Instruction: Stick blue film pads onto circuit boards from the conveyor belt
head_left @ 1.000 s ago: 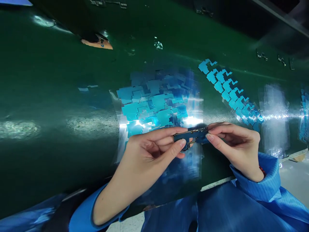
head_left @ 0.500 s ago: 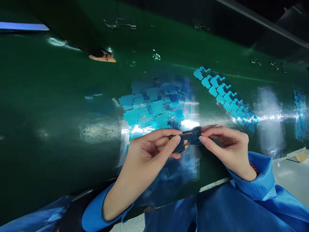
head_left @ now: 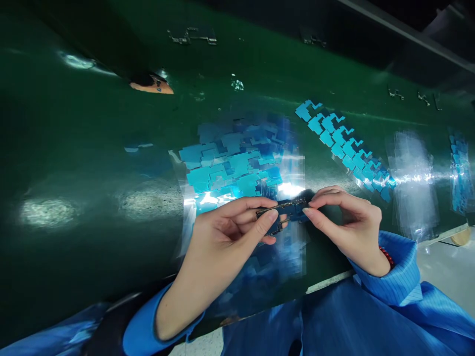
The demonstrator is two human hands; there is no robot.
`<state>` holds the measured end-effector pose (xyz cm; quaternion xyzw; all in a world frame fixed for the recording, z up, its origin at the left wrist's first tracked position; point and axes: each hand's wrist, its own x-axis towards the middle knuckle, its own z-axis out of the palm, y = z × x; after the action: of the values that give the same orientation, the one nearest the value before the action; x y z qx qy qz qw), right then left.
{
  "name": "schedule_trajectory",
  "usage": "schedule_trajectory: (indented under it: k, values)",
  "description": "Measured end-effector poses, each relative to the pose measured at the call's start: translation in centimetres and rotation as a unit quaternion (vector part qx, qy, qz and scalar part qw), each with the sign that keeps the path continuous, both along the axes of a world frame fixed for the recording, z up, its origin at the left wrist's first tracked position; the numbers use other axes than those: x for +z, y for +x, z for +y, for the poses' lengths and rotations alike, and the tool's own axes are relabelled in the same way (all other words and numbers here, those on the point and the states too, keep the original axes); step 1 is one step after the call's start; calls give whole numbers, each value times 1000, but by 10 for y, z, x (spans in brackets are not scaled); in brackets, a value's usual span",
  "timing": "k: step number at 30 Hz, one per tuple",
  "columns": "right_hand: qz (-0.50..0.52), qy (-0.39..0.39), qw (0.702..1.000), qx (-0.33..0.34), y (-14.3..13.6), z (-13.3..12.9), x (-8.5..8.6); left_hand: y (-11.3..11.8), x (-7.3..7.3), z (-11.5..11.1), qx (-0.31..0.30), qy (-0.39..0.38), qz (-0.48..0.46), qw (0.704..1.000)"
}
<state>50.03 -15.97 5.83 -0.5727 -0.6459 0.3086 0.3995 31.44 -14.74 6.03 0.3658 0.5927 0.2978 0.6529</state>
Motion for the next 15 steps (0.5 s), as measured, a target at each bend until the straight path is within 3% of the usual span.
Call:
schedule_trajectory:
  k: [10,15]
  values:
    - [-48,52,997,1,0,1,-1,0,0,0,9,6,-15,1000]
    - [-85,80,992,-53,8,4,-5,0,1,0,7,1,-8,1000]
